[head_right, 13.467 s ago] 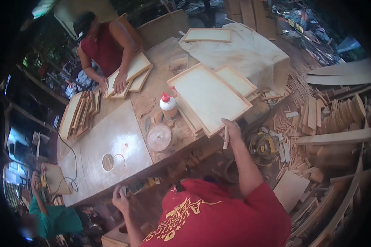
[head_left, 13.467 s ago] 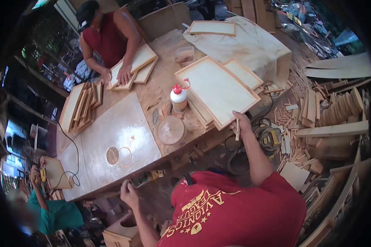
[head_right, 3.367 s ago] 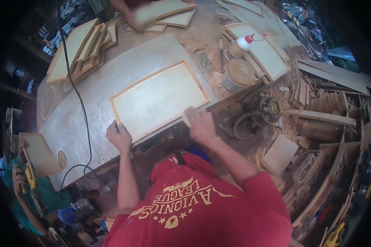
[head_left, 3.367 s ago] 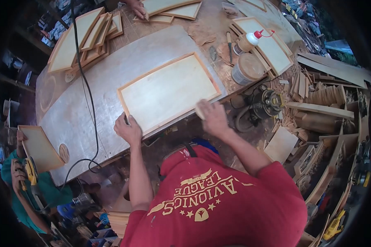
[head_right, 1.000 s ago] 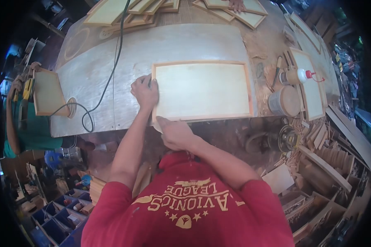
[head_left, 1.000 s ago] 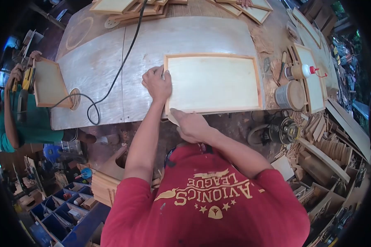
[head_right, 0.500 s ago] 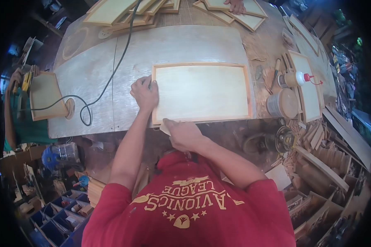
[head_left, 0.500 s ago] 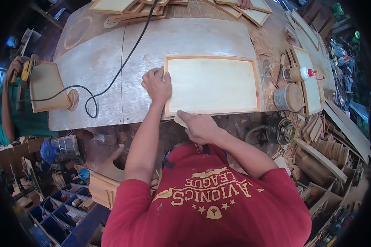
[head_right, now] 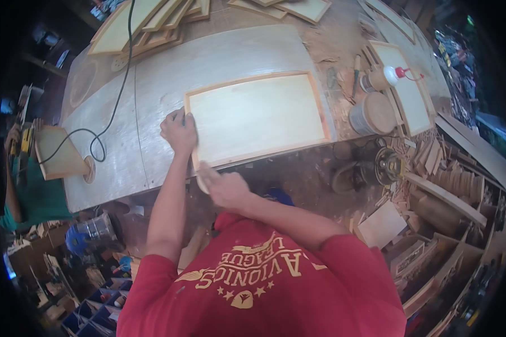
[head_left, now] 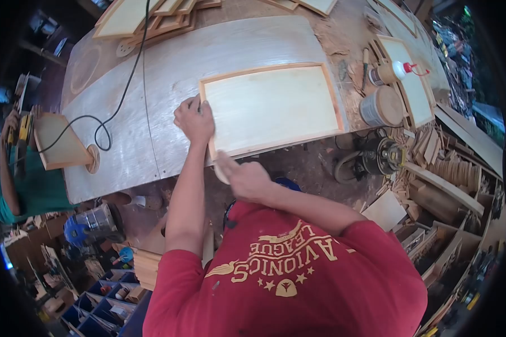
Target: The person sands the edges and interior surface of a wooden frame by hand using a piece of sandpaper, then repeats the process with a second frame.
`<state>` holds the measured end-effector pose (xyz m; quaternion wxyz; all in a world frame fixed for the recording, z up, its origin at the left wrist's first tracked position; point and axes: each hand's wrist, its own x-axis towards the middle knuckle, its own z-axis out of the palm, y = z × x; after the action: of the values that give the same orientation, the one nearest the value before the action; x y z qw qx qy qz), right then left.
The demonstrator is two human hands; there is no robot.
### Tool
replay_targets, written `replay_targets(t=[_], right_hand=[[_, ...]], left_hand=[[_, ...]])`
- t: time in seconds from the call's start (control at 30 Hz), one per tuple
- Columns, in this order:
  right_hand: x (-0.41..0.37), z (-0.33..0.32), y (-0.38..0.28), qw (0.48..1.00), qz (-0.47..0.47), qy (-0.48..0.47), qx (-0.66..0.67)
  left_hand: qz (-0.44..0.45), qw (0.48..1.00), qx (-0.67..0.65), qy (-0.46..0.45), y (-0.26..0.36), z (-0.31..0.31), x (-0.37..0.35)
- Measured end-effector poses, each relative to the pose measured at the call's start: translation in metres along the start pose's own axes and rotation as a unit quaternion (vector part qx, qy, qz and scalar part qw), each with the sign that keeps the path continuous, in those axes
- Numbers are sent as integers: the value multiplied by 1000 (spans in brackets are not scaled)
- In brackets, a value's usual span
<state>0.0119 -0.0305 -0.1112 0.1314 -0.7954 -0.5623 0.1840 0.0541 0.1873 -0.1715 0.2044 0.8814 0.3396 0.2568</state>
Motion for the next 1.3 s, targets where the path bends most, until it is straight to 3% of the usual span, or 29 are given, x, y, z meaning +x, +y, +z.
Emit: replay_targets(t=[0.1,0.2,0.33,0.37,0.43,0.53,0.63,0.73,0.77,0.9,0.93,1.03,1.07,1.2,1.3], right_hand=[[-5,-7,9,1000,-2,28,-7],[-61,-28,55,992,124,15,-12],[-104,-27,88,971,187,146,-18],[-94,-17,79,963,239,122,-3],[-76,-11,62,980,181,84,-12],[-102,-14,93,969,224,99,-30],[-152,-40,147,931,314,174,-60],[-146,-35,139,911,347,213,-61],[-142,-32,130,921,318,217,-55],[-167,-40,166,916,364,159,-58],[-176,-54,173,924,327,187,-57],[-156,-21,149,909,365,182,-82],[-154,-37,132,932,304,190,-50],[-181,-52,173,925,311,194,-101],[-165,-40,148,921,291,230,-122]], left_hand=[[8,1000,3,-13,5,-4,3],[4,1000,-1,-24,4,-5,1],[-12,1000,4,-19,4,-3,1],[-6,1000,2,-13,1,-1,2],[-2,1000,12,-16,-1,3,3],[1,999,23,-30,0,-1,3],[-17,999,18,-42,5,-3,2],[-25,999,6,-46,9,-6,1],[-32,998,7,-48,12,-8,1],[-33,998,17,-49,14,-9,1],[-32,998,18,-50,13,-9,1],[-34,999,11,-40,12,-4,3],[-33,999,8,-37,12,-4,3],[-35,999,5,-35,10,-6,0],[-30,999,22,-32,8,-3,1]])
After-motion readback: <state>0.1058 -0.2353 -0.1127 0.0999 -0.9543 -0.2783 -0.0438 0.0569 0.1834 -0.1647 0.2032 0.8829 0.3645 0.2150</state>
